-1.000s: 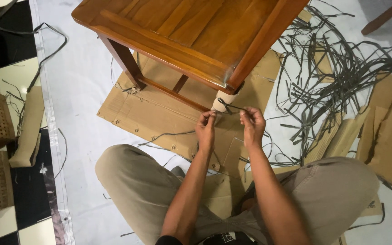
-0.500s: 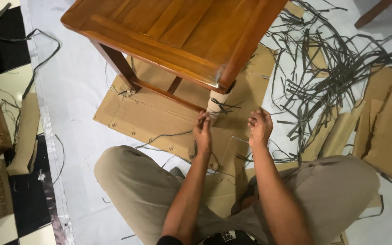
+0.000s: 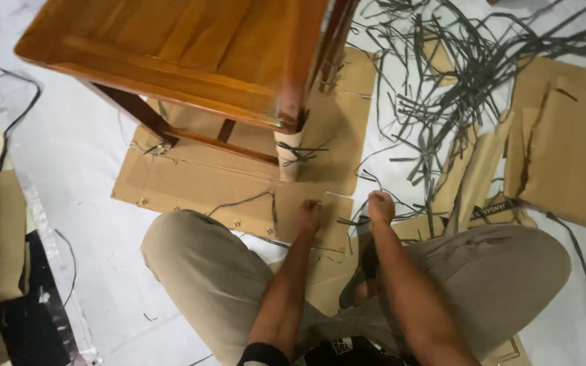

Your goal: Wrapping the legs of a wooden table with cardboard protectors and securing them with plastic ties.

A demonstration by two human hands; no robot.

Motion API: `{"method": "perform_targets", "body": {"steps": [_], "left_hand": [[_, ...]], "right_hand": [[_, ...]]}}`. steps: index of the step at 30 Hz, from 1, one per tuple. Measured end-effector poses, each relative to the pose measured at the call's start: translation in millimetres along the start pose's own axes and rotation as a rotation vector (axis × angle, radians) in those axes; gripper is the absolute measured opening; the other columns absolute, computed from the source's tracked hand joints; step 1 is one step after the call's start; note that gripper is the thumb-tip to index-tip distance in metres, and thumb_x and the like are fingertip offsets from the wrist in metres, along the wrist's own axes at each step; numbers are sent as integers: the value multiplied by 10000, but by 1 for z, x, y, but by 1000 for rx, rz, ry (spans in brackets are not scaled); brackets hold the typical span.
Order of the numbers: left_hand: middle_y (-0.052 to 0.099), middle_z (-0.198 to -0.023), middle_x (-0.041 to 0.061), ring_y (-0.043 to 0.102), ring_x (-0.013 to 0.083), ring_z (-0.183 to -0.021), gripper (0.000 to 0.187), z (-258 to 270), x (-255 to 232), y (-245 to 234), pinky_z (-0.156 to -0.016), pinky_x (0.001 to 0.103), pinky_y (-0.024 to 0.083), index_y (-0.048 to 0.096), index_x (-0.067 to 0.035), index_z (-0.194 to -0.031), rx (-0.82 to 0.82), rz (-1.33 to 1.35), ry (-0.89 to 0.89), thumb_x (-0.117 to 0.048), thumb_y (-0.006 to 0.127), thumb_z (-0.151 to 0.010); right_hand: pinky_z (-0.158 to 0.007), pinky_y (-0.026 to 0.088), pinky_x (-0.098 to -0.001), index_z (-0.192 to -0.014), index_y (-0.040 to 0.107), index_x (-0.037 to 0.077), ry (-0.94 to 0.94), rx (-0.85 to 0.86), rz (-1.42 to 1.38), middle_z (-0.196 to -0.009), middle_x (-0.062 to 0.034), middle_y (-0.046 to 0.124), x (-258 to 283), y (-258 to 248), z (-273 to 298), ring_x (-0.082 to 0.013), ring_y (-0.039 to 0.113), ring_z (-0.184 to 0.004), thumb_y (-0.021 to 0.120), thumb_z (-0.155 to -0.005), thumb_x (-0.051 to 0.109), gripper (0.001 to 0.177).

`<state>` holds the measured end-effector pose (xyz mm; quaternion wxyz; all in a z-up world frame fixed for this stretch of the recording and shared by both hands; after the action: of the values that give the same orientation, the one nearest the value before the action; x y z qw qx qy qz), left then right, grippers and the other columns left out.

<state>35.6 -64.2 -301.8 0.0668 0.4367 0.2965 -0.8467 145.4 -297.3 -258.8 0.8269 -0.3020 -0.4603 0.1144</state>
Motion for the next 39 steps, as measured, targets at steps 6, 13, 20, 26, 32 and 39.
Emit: {"method": "perform_targets", "body": {"steps": [6,13,20,26,32,39], "left_hand": [[762,-1093,123,709,372,-1093,290,38,-54,3,-946,529,548,738,-160,-1129,180,-150,184,-318,635,-910],[769,-1114,71,703,344,-1124,309,57,-69,12,-970,510,546,742,-228,-1125,297,-238,130,-393,620,-893],[754,-1127,116,689,381,-1130,304,75,-93,-8,-986,531,532,737,-206,-1139,317,-224,126,-348,607,-903],[756,-1132,104,688,373,-1141,319,72,-90,-11,-977,529,535,740,-212,-1142,314,-223,102,-361,601,-897],[757,-1101,142,695,406,-1103,308,70,-92,-14,-967,557,530,745,-168,-1117,283,-184,167,-327,617,-887],[765,-1077,142,715,394,-1073,266,67,-87,-14,-945,562,543,746,-142,-1103,237,-150,237,-278,634,-904]], "right_hand": [[-934,573,-457,-1152,747,394,-40,135,417,-1209,-3,714,-12,-4,4,-299,691,-1142,690,-880,418,278],[-1108,420,-627,-1508,497,460,-158,467,638,-1672,-195,275,11,-18,50,-419,362,-1502,537,-966,428,544],[-1078,468,-568,-1421,585,210,-125,383,686,-1523,-116,427,46,-37,76,-356,471,-1414,445,-1022,260,426],[-1125,414,-586,-1493,533,310,-13,264,533,-1666,-152,250,33,-44,62,-401,339,-1502,441,-1008,255,496],[-1076,468,-598,-1538,483,192,-66,211,577,-1641,-38,361,4,-23,34,-330,445,-1431,385,-1009,242,541],[-868,551,-350,-1077,779,267,-159,-57,-119,-987,-22,780,50,-53,46,-234,745,-915,724,-874,214,218]]}}
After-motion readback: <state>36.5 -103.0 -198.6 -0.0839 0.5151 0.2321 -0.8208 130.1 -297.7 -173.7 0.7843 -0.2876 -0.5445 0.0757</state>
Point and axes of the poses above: each hand's wrist, its own z-axis away from the middle knuckle, its own y-axis out of the palm, x = y × z, the point moved 4 cm from there along -z, towards the middle knuckle
